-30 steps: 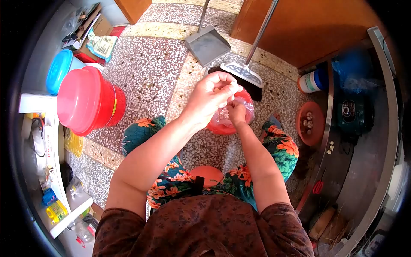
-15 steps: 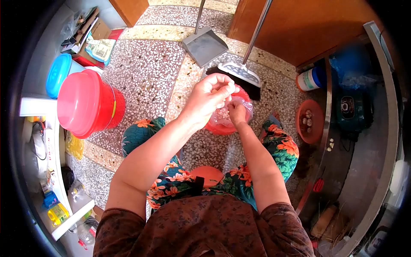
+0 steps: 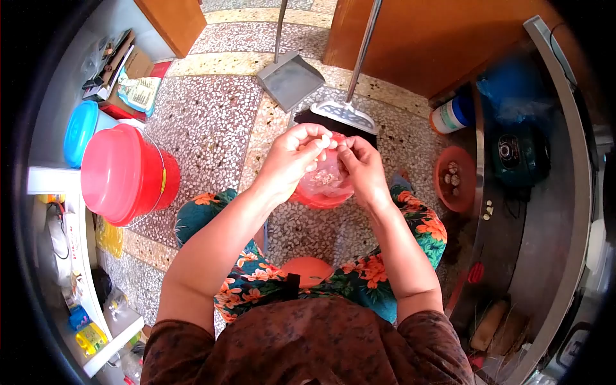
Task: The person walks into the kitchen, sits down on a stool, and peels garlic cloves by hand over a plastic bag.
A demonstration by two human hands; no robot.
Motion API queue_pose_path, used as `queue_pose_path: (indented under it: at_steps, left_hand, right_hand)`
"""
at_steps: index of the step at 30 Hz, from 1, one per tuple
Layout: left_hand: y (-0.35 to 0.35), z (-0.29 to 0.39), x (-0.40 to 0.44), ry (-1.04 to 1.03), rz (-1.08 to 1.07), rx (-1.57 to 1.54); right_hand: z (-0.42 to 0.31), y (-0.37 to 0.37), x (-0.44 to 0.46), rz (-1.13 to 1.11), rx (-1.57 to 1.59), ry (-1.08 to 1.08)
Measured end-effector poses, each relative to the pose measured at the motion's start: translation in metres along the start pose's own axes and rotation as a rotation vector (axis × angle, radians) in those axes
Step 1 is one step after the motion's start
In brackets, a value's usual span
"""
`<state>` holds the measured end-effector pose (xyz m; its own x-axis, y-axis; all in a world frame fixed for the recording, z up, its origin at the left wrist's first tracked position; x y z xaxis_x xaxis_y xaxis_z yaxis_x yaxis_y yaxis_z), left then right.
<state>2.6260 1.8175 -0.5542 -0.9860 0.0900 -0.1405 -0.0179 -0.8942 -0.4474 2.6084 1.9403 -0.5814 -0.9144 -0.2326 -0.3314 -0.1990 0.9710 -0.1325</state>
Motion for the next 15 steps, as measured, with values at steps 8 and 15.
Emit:
queue_pose_path:
  at_steps: [8, 15]
  left_hand:
    - [-0.019, -0.003, 0.003, -0.132, -0.109, 0.273]
    - [-0.033, -0.002, 0.004, -0.162, -0.17, 0.34]
  right_hand:
    - [-0.034, 0.001, -0.03, -0.096, 0.096, 0.051]
    - [-0.039, 0.02, -0.029, 0.019, -0.056, 0.137]
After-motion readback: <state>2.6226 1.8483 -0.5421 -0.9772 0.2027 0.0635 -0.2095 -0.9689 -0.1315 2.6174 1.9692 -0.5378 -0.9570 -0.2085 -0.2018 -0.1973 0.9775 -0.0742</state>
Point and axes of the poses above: each hand's wrist, its own x-axis towards the middle knuckle, its own y-axis out of the back of the hand, z = x × y, the point moved 10 cm from there along x, towards the middle knuckle, and after that the axes turned 8 degrees about -y, right-handed, at the moved point
